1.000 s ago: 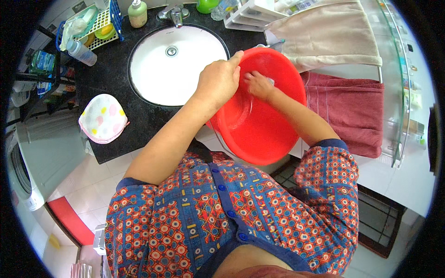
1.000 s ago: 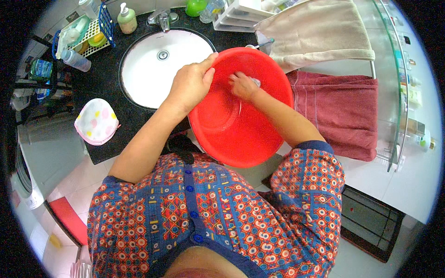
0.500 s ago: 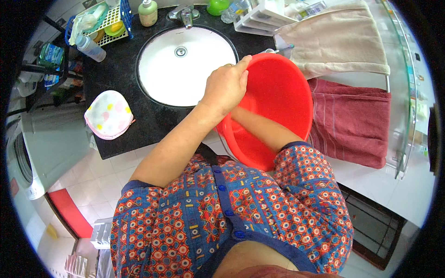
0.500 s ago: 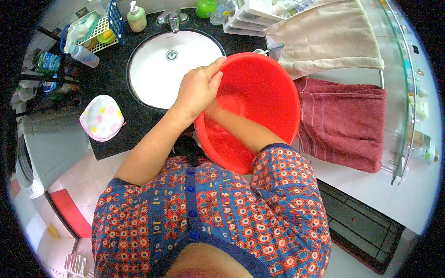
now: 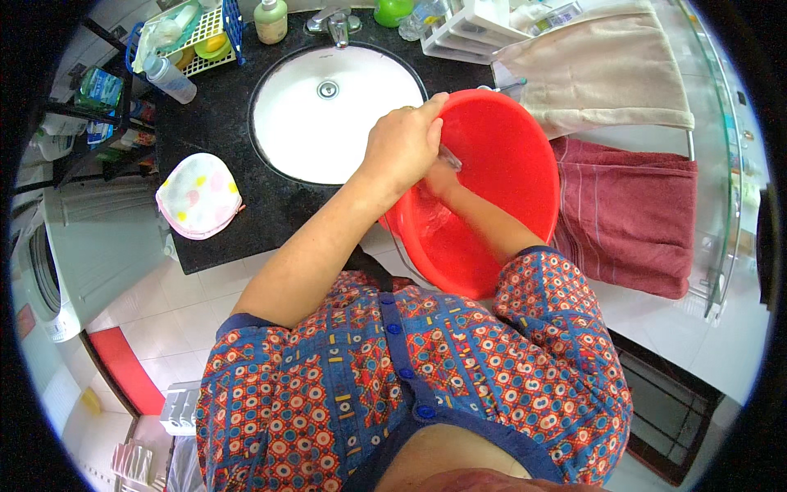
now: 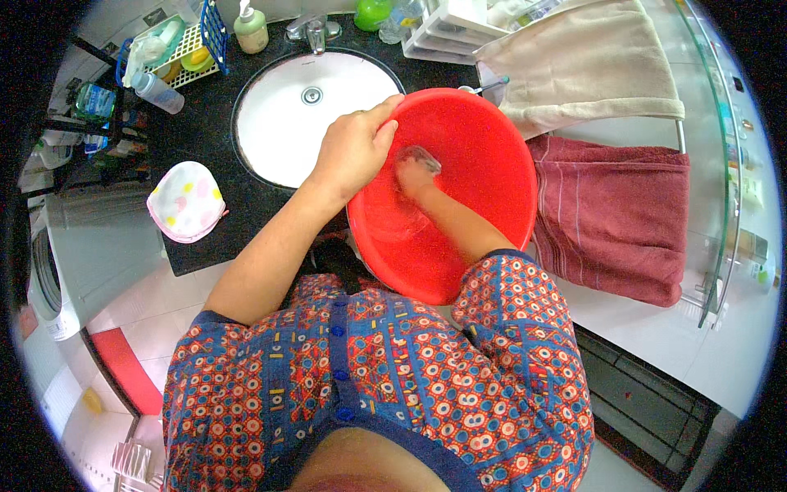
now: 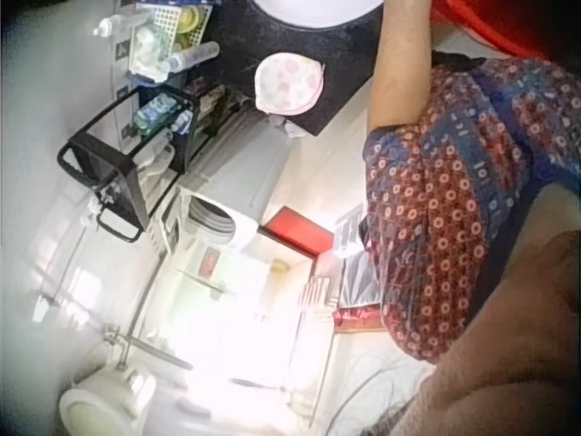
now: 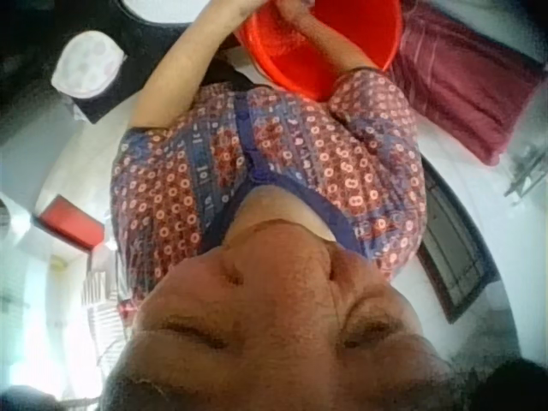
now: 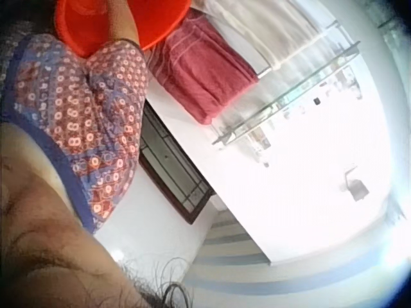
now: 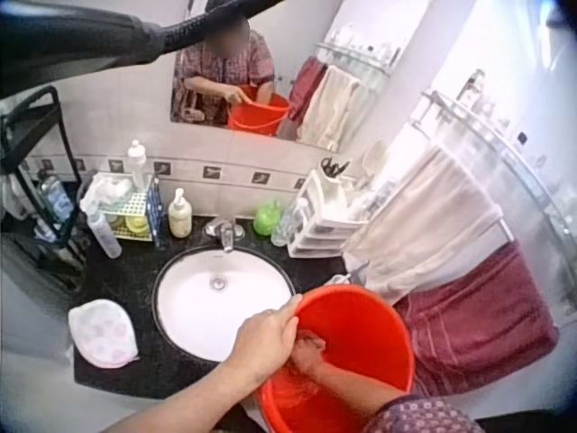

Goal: The person cleans a bathroom sink and countertop using a white cloth, then wipes a red bucket. They move various toiletries and a toothbrush cup to access surfaces, rinse the cloth in the sink, and wipe the bucket's interior and exterior before placing it on the floor.

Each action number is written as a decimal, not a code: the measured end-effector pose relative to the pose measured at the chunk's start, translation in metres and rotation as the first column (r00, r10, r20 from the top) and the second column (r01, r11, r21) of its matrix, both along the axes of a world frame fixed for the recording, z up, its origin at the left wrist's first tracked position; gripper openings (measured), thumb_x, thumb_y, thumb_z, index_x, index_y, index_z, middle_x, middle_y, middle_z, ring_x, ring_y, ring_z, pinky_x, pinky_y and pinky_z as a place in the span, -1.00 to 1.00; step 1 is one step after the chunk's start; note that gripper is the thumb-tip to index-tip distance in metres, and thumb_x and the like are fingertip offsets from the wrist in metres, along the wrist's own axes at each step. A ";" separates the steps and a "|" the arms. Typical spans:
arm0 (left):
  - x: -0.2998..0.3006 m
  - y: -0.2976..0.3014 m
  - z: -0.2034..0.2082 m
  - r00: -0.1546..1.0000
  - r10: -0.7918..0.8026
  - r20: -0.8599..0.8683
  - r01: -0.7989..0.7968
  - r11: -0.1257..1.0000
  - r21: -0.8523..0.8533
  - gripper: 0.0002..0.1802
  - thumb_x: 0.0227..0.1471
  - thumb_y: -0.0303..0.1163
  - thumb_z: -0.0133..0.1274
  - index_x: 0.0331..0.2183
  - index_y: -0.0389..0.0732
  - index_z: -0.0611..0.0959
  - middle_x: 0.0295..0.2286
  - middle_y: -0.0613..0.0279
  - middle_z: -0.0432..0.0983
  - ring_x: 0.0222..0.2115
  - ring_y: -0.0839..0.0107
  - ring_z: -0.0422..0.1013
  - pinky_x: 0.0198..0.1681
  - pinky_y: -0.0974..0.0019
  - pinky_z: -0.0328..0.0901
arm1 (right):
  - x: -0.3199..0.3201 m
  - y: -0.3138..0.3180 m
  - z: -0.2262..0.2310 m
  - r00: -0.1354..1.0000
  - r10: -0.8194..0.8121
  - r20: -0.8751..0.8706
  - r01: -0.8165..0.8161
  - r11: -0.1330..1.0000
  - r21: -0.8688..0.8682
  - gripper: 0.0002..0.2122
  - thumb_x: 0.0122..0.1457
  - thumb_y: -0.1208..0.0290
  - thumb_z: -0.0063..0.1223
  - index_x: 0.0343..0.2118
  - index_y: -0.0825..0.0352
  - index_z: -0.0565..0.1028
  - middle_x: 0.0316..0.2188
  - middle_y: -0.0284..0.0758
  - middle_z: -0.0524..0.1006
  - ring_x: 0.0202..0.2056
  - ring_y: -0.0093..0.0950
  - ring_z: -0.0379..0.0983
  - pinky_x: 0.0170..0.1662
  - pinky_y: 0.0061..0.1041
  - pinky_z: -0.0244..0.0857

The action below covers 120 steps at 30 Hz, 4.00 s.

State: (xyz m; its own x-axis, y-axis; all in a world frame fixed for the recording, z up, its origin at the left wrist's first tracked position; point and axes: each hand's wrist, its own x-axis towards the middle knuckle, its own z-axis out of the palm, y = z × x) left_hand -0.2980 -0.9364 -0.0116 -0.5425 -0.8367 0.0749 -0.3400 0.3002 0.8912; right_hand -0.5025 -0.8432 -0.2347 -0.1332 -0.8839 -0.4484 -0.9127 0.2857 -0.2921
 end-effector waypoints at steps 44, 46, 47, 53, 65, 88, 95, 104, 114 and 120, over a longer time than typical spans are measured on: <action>0.005 -0.038 -0.017 0.975 -0.072 -0.211 0.066 0.997 -0.036 -0.59 -0.05 -0.37 0.00 -0.09 -0.18 0.56 -0.33 -0.13 0.53 -0.29 0.02 0.48 -0.15 0.14 0.35 | -0.020 0.016 0.279 0.687 0.558 -0.466 -0.287 0.797 0.531 -0.73 -0.14 0.21 0.22 -0.35 0.21 0.60 -0.30 -0.27 0.56 -0.22 -0.31 0.48 -0.19 -0.35 0.38; 0.001 -0.036 -0.018 0.979 -0.060 -0.196 0.052 0.998 -0.044 -0.59 -0.05 -0.37 0.00 -0.09 -0.18 0.57 -0.33 -0.13 0.53 -0.29 0.02 0.48 -0.15 0.14 0.35 | -0.032 -0.014 0.285 0.439 0.520 -0.733 -0.568 0.792 0.223 -0.87 -0.05 0.35 0.05 -0.39 0.15 0.52 -0.34 -0.35 0.45 -0.19 -0.38 0.38 -0.25 -0.38 0.33; 0.003 -0.037 -0.020 0.983 -0.042 -0.178 0.033 0.998 -0.049 -0.59 -0.05 -0.37 0.00 -0.09 -0.18 0.57 -0.34 -0.13 0.53 -0.29 0.02 0.48 -0.16 0.13 0.35 | -0.025 -0.032 0.286 0.490 0.462 -0.739 -0.682 0.731 0.005 -0.89 0.02 0.37 -0.03 -0.37 0.14 0.49 -0.34 -0.38 0.43 -0.19 -0.40 0.37 -0.19 -0.44 0.28; 0.017 -0.041 -0.012 0.970 0.025 -0.241 -0.031 0.999 -0.021 -0.62 -0.07 -0.37 0.02 -0.13 -0.18 0.59 -0.34 -0.11 0.54 -0.29 0.02 0.48 -0.16 0.12 0.34 | -0.019 0.014 0.253 0.407 0.533 -0.742 -0.589 0.774 0.233 -0.80 0.08 0.27 -0.07 -0.28 0.15 0.53 -0.39 -0.39 0.47 -0.23 -0.44 0.37 -0.18 -0.25 0.18; 0.023 -0.051 -0.029 0.964 0.001 -0.265 -0.004 1.000 -0.013 -0.54 0.03 -0.19 -0.01 -0.06 -0.23 0.52 -0.23 -0.13 0.51 -0.18 -0.01 0.44 -0.09 0.12 0.31 | 0.055 0.020 0.241 0.699 -0.131 0.703 0.186 0.982 -0.002 -0.76 -0.15 0.67 0.06 -0.35 0.29 0.41 -0.38 -0.48 0.40 -0.29 -0.65 0.33 -0.22 -0.63 0.24; 0.021 -0.054 0.053 0.405 0.212 -0.890 0.502 0.761 0.410 -0.38 -0.02 0.02 0.15 -0.05 -0.22 0.46 -0.24 0.24 0.45 -0.24 0.51 0.40 -0.29 0.40 0.35 | 0.098 -0.095 0.318 0.344 0.195 0.919 0.540 0.760 -0.363 -0.64 -0.13 0.67 -0.05 -0.20 0.25 0.35 -0.26 -0.30 0.43 -0.15 -0.41 0.37 -0.08 -0.40 0.28; 0.028 -0.101 0.060 0.481 0.387 -0.787 0.333 0.749 0.572 -0.61 -0.02 -0.15 0.18 -0.21 -0.17 0.52 -0.40 0.30 0.52 -0.43 0.46 0.48 -0.66 0.32 0.31 | 0.105 -0.126 0.317 0.847 0.152 0.509 0.386 0.483 -0.786 -0.40 -0.03 0.28 0.24 0.08 0.32 0.28 -0.19 -0.30 0.37 -0.13 -0.46 0.31 -0.14 -0.45 0.25; 0.013 -0.130 0.062 0.631 0.076 -0.772 0.143 0.967 0.212 -0.54 0.16 0.00 -0.09 -0.16 -0.21 0.49 -0.34 0.25 0.49 -0.34 0.52 0.40 -0.25 0.43 0.32 | 0.128 -0.153 0.350 -0.034 -0.097 0.995 0.407 0.907 0.103 -0.43 0.01 0.06 0.21 0.00 0.29 0.32 -0.07 -0.25 0.42 -0.03 -0.25 0.36 0.04 -0.04 0.23; 0.040 -0.156 0.046 0.694 -0.106 -0.712 0.396 0.883 0.254 -0.45 0.02 0.07 0.05 -0.06 -0.10 0.51 -0.29 0.22 0.53 -0.33 0.42 0.49 -0.47 0.39 0.43 | 0.117 -0.195 0.300 0.351 -0.173 0.920 0.229 0.969 0.095 -0.80 -0.08 0.53 0.24 -0.36 0.29 0.49 -0.47 -0.34 0.51 -0.50 -0.57 0.35 -0.53 -0.63 0.15; 0.023 -0.174 0.022 0.678 0.073 -0.731 0.365 0.830 0.421 -0.51 0.08 -0.05 0.03 -0.06 -0.15 0.49 -0.19 0.21 0.50 -0.18 0.34 0.44 -0.20 0.19 0.40 | 0.122 -0.201 0.304 0.580 -0.254 0.774 0.330 0.942 0.063 -0.81 -0.16 0.53 0.23 -0.45 0.28 0.44 -0.59 -0.41 0.41 -0.62 -0.63 0.26 -0.66 -0.66 -0.01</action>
